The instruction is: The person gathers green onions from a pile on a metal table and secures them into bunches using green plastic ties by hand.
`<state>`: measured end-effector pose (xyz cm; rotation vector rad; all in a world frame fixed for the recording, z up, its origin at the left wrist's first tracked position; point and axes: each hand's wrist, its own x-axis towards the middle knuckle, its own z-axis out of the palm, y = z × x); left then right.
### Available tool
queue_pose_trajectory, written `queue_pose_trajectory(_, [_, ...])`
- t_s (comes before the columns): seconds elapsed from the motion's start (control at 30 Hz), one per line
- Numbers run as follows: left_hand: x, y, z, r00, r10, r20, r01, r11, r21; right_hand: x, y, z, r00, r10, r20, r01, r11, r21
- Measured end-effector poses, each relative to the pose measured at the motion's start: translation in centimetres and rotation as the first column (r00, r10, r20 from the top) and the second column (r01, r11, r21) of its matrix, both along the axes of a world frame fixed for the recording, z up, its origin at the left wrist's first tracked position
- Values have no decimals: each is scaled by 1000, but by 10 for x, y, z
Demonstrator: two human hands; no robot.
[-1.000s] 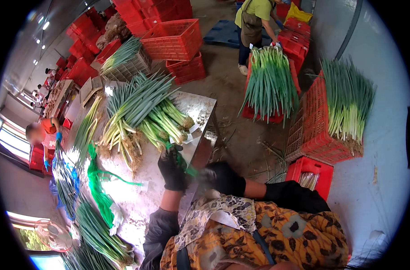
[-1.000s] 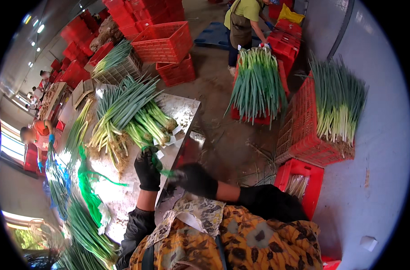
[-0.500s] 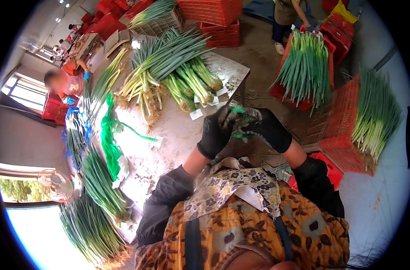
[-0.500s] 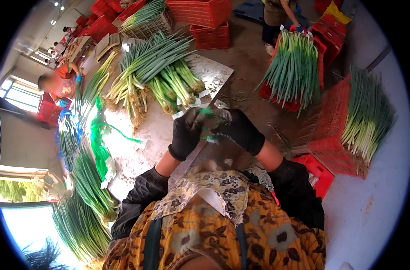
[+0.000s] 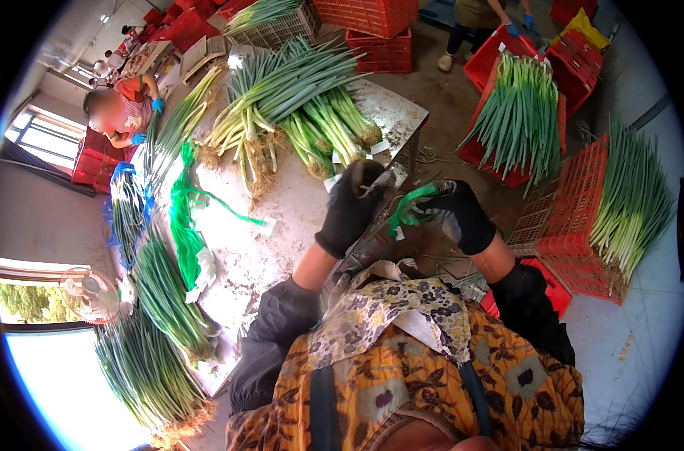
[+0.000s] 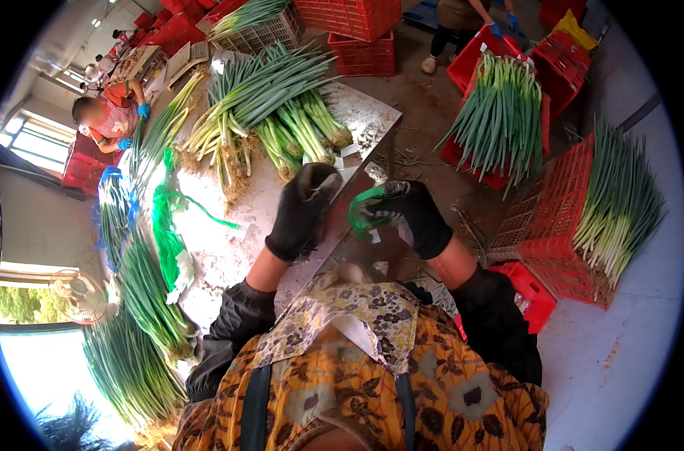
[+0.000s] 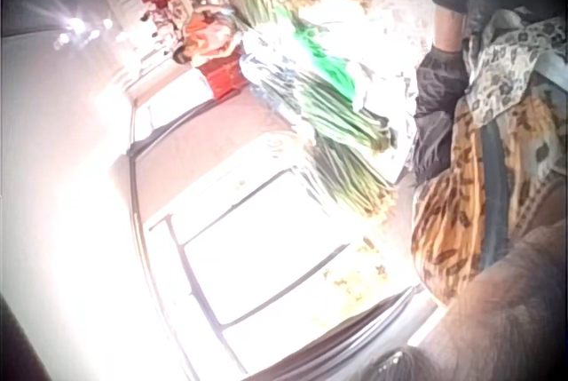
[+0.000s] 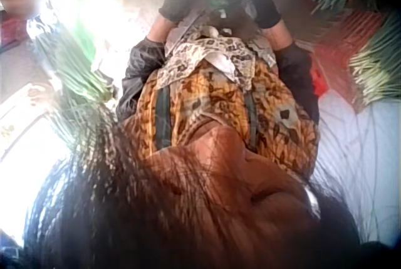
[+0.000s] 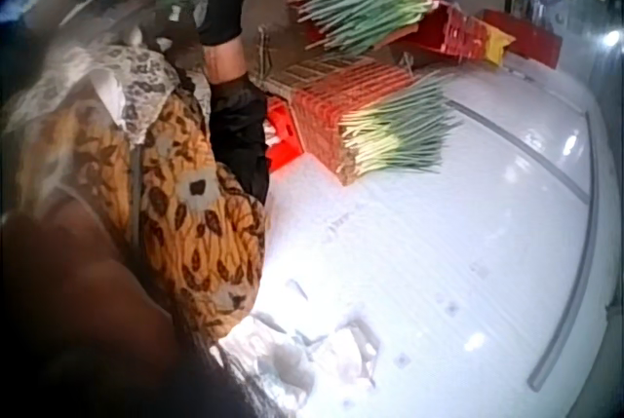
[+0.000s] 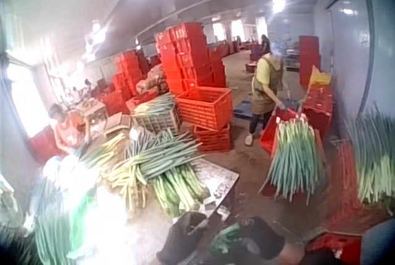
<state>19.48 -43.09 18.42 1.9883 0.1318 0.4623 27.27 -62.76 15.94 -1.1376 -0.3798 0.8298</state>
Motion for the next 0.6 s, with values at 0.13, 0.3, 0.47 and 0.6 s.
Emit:
queue_pose_trajectory(0.13, [-24,-2,21,863,-177,-474,69,969,-236,-1,1,-10,991,-130,21,130,992,5])
queue_pose_trajectory(0.3, [-18,-19,-17,891,-395,-225,53,582,-812,-19,18,-12,969,-205,-141,202,979,-31])
queue_pose_trajectory(0.47, [-25,-16,-24,916,-301,-265,24,701,-713,-24,15,-23,962,-137,-235,129,990,-49])
queue_pose_trajectory(0.6, [-33,-10,-25,959,-217,-182,103,867,-488,-32,6,-9,966,-61,-253,71,997,31])
